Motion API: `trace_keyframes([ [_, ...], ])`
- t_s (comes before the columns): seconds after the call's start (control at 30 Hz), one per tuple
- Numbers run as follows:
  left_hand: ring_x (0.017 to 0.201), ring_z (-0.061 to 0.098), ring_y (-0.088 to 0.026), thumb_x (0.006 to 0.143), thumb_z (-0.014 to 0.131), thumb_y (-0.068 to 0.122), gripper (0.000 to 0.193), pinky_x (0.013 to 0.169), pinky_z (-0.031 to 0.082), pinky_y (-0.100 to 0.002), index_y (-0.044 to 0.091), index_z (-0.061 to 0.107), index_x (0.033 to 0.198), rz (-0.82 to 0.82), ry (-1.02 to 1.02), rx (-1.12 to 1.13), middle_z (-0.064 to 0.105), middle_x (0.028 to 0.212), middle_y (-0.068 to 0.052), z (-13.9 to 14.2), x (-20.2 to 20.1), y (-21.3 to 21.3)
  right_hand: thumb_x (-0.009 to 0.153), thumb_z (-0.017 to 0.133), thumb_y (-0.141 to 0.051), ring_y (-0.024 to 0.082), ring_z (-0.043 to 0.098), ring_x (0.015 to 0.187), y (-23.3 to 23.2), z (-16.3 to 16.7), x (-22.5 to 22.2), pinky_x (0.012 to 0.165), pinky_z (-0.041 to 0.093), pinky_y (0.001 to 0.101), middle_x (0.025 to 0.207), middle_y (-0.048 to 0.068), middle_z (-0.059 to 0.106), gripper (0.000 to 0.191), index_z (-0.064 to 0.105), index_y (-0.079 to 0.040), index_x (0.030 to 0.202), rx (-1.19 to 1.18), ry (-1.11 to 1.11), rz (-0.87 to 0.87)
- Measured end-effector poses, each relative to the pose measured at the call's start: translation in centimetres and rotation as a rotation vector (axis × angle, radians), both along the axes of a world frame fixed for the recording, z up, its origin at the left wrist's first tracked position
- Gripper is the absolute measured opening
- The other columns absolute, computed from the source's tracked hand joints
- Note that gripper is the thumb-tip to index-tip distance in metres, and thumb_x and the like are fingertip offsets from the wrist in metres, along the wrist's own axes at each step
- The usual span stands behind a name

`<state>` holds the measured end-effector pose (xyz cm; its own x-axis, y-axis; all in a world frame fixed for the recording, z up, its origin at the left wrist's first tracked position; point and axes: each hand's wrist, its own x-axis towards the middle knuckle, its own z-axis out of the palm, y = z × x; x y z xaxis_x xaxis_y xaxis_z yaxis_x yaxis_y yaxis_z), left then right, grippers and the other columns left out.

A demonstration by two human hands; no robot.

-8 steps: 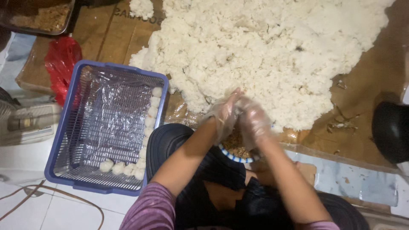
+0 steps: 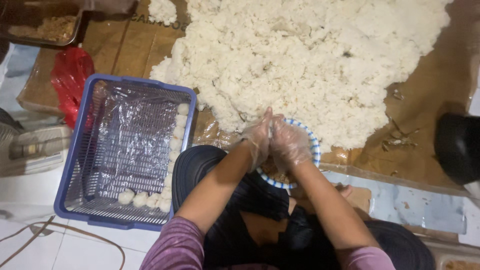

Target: The person scoops a portion of white dough, flattens it, fills it with a brown mixture from a bowl, and seals it into a ball. They place the finished dumpling into a blue basket and repeat the process.

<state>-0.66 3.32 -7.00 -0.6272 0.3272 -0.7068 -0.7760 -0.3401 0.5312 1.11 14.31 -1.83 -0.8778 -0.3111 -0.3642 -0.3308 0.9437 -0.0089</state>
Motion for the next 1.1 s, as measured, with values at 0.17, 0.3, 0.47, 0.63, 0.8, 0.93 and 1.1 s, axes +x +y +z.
trace_keyframes([
  [0.17, 0.110, 0.070, -0.027, 0.087, 0.057, 0.021, 0.057, 0.092, 0.058, -0.040, 0.026, 0.054, 0.144, -0.285, 0.447, -0.528, 0.063, 0.138, -0.008, -0.8, -1.6, -0.7, 0.104, 0.055, -0.032, 0.038, 0.070, 0.088, 0.6, 2.2, 0.0, 0.075, 0.057, 0.0498, 0.116, 0.022, 0.066, 0.034, 0.058, -0.006, 0.127, -0.253, 0.125, -0.274],
  [0.3, 0.121, 0.063, -0.028, 0.098, 0.069, 0.026, 0.064, 0.101, 0.057, -0.042, 0.019, 0.041, 0.155, 0.023, -0.089, -0.402, 0.052, 0.149, -0.016, 0.5, -1.8, -0.2, 0.099, 0.056, -0.027, 0.034, 0.067, 0.104, 0.4, 3.0, 2.5, 0.089, 0.055, 0.0472, 0.112, 0.016, 0.069, 0.023, 0.063, -0.012, 0.115, -0.143, -0.181, -0.243],
  [0.47, 0.111, 0.064, -0.026, 0.096, 0.067, 0.020, 0.054, 0.095, 0.053, -0.042, 0.016, 0.049, 0.147, 0.028, 0.009, -0.367, 0.062, 0.138, -0.014, 3.2, -1.3, -0.2, 0.088, 0.062, -0.007, 0.033, 0.069, 0.104, 0.5, 3.1, 2.9, 0.088, 0.057, 0.0450, 0.113, 0.014, 0.071, 0.022, 0.071, -0.014, 0.107, -0.172, -0.192, -0.317],
  [0.63, 0.100, 0.064, -0.021, 0.100, 0.050, 0.020, 0.040, 0.089, 0.055, -0.036, 0.015, 0.066, 0.136, -0.183, 0.083, -0.380, 0.069, 0.126, -0.013, 3.5, -0.6, 0.2, 0.102, 0.059, -0.024, 0.035, 0.073, 0.091, 2.4, 2.6, 0.1, 0.080, 0.062, 0.0457, 0.093, 0.014, 0.077, 0.019, 0.077, -0.017, 0.103, -0.415, -0.317, -0.846],
  [0.8, 0.109, 0.065, -0.021, 0.090, 0.056, -0.005, 0.051, 0.100, 0.052, -0.031, 0.014, 0.060, 0.137, -0.657, 0.681, -0.913, 0.067, 0.124, -0.009, 1.1, -0.3, 0.5, 0.088, 0.068, -0.017, 0.035, 0.071, 0.087, 3.8, -1.1, -0.6, 0.079, 0.056, 0.0456, 0.097, 0.018, 0.074, 0.023, 0.079, -0.017, 0.109, -0.600, 0.078, -0.575],
  [0.93, 0.122, 0.055, -0.025, 0.075, 0.070, -0.006, 0.065, 0.109, 0.043, -0.031, 0.019, 0.062, 0.134, -0.902, 1.004, -1.101, 0.064, 0.129, -0.009, 0.5, -1.6, 0.8, 0.089, 0.072, -0.021, 0.035, 0.070, 0.089, 4.0, -4.0, -1.3, 0.077, 0.054, 0.0466, 0.099, 0.017, 0.075, 0.016, 0.081, -0.011, 0.099, -0.601, 0.115, -0.570],
  [1.1, 0.130, 0.061, -0.038, 0.101, 0.056, 0.009, 0.049, 0.109, 0.047, -0.045, 0.025, 0.055, 0.147, -0.354, 0.020, -0.503, 0.064, 0.136, -0.021, 3.1, -2.2, 1.6, 0.088, 0.073, -0.025, 0.019, 0.073, 0.076, 4.9, -3.6, -1.5, 0.069, 0.058, 0.0346, 0.092, 0.006, 0.080, 0.015, 0.081, -0.017, 0.099, -0.770, 0.103, -0.665],
])
